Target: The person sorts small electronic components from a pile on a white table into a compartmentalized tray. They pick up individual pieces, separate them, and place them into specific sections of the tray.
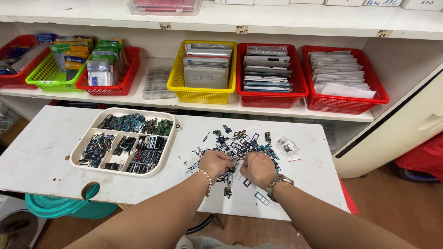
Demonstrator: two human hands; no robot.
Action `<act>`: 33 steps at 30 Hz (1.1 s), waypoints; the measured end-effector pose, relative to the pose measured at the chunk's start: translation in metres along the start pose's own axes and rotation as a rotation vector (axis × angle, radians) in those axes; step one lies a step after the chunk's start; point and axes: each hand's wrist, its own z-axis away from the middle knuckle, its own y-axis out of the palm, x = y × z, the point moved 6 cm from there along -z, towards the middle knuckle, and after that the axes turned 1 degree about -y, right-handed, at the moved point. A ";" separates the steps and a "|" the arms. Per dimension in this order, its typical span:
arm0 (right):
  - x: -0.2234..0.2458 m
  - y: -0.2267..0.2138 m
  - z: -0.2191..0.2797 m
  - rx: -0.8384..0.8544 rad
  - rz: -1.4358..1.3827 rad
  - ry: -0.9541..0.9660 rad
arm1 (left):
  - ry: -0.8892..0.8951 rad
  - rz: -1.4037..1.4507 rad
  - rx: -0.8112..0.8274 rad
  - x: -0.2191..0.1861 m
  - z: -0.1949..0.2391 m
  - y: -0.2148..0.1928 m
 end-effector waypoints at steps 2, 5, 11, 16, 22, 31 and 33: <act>-0.002 -0.003 -0.001 -0.003 -0.032 -0.008 | -0.044 0.157 0.017 0.003 -0.007 -0.005; -0.011 -0.007 -0.009 0.033 -0.159 0.054 | -0.079 0.314 0.072 0.005 -0.012 -0.011; -0.012 -0.014 -0.034 0.140 -0.404 0.068 | -0.088 0.358 0.177 -0.001 -0.008 -0.005; 0.000 -0.012 -0.042 0.210 -0.523 0.058 | -0.091 0.445 0.242 -0.006 -0.004 -0.014; 0.025 -0.008 -0.045 0.270 -0.904 0.095 | -0.062 0.540 0.307 -0.011 0.003 -0.039; 0.074 0.014 -0.059 0.335 -0.948 0.176 | 0.033 0.359 0.068 -0.004 0.011 -0.099; 0.091 0.026 -0.069 0.334 -0.917 0.167 | 0.115 0.387 0.009 -0.002 0.015 -0.118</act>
